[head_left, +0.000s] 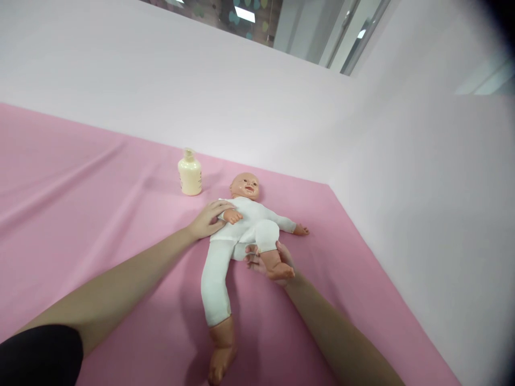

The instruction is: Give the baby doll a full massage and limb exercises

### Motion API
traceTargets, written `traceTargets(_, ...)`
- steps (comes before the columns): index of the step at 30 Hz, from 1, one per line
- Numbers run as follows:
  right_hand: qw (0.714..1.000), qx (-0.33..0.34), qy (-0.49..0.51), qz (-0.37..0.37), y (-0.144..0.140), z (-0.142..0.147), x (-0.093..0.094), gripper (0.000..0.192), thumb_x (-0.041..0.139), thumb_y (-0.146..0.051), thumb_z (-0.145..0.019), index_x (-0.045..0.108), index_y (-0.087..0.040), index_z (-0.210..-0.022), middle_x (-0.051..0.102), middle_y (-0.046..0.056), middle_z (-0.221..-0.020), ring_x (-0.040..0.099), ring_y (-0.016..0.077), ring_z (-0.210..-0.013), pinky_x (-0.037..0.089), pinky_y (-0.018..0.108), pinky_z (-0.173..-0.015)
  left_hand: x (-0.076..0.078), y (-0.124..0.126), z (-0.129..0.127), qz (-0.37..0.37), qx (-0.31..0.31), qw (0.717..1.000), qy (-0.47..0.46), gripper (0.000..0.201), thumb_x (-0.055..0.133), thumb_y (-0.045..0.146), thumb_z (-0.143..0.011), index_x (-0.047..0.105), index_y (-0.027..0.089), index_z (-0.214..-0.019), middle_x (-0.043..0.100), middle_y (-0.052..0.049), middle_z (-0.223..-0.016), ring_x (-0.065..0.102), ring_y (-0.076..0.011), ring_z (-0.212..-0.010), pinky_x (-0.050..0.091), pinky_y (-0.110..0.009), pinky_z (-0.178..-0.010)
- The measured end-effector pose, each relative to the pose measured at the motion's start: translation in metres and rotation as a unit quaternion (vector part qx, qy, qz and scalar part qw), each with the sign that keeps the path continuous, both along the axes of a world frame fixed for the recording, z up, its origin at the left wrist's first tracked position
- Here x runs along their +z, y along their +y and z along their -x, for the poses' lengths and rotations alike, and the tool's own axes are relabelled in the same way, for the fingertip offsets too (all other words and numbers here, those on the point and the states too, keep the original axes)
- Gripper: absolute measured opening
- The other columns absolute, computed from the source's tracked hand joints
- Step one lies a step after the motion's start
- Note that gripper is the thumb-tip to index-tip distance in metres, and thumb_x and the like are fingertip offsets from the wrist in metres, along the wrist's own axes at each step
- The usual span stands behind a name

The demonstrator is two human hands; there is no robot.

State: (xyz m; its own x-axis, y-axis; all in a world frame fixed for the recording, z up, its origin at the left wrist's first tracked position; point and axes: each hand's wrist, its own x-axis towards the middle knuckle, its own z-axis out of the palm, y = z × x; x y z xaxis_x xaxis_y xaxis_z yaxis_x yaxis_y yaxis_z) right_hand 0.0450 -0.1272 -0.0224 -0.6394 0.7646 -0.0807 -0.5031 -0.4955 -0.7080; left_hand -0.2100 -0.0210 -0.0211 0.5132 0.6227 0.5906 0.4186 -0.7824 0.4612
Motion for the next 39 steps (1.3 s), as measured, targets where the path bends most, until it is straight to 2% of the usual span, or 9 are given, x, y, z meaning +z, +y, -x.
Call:
traceTargets(6,1.000,0.001,-0.010,-0.005,0.0014,-0.0011,-0.0032,0.052,0.063,-0.064,-0.068,0.064,-0.015,-0.085,0.060,0.009,-0.109,0.058,0.0251,-0.101,0.044,0.037,-0.088,-0.0010,0.0001,0.0002,-0.003,0.004,1.000,0.001,0.045,0.049,0.021,-0.078,0.053,0.021,-0.123,0.058,-0.008,-0.123,0.048,-0.0255,-0.119,0.035,-0.043,-0.103)
traceTargets(16,1.000,-0.011,-0.002,0.003,-0.0004,0.0005,-0.0008,0.051,0.066,-0.062,-0.066,0.065,-0.015,-0.087,0.063,0.010,-0.107,0.061,0.0271,-0.100,0.046,0.037,-0.087,-0.0005,0.0004,-0.0004,0.022,0.011,1.000,0.003,0.046,0.050,0.025,-0.076,0.054,0.022,-0.122,0.058,-0.008,-0.124,0.047,-0.0279,-0.120,0.034,-0.045,-0.104)
traceTargets(25,1.000,-0.010,-0.015,-0.001,-0.0010,0.0033,0.0018,0.061,0.066,-0.063,-0.064,0.064,-0.012,-0.097,0.062,0.013,-0.109,0.052,0.0318,-0.118,0.030,0.042,-0.108,-0.0007,0.0001,-0.0002,0.018,0.008,1.000,0.005,0.047,0.049,0.022,-0.076,0.053,0.021,-0.123,0.057,-0.008,-0.126,0.046,-0.0262,-0.121,0.033,-0.044,-0.105)
traceTargets(29,1.000,-0.005,-0.014,-0.005,-0.0005,0.0021,-0.0003,0.061,0.064,-0.063,-0.066,0.065,-0.012,-0.100,0.061,0.013,-0.112,0.049,0.0302,-0.123,0.027,0.040,-0.111,-0.0004,0.0004,-0.0003,0.016,0.010,1.000,0.005,0.047,0.049,0.021,-0.076,0.053,0.021,-0.123,0.058,-0.008,-0.125,0.047,-0.0265,-0.121,0.033,-0.044,-0.105)
traceTargets(34,1.000,-0.002,-0.025,-0.011,-0.0002,0.0017,-0.0010,0.056,0.062,-0.065,-0.065,0.067,-0.016,-0.091,0.063,0.012,-0.111,0.046,0.0318,-0.126,0.026,0.041,-0.111,-0.0005,0.0004,-0.0006,0.019,0.010,1.000,0.004,0.046,0.049,0.023,-0.076,0.053,0.022,-0.122,0.058,-0.008,-0.125,0.047,-0.0272,-0.121,0.033,-0.044,-0.104)
traceTargets(39,0.999,-0.014,-0.039,-0.013,-0.0011,0.0032,0.0024,0.059,0.062,-0.065,-0.064,0.065,-0.015,-0.096,0.061,0.013,-0.110,0.048,0.0318,-0.123,0.029,0.042,-0.108,0.0004,-0.0002,-0.0012,0.020,0.009,1.000,0.000,0.046,0.050,0.023,-0.077,0.053,0.022,-0.122,0.058,-0.008,-0.125,0.047,-0.0267,-0.120,0.033,-0.044,-0.105)
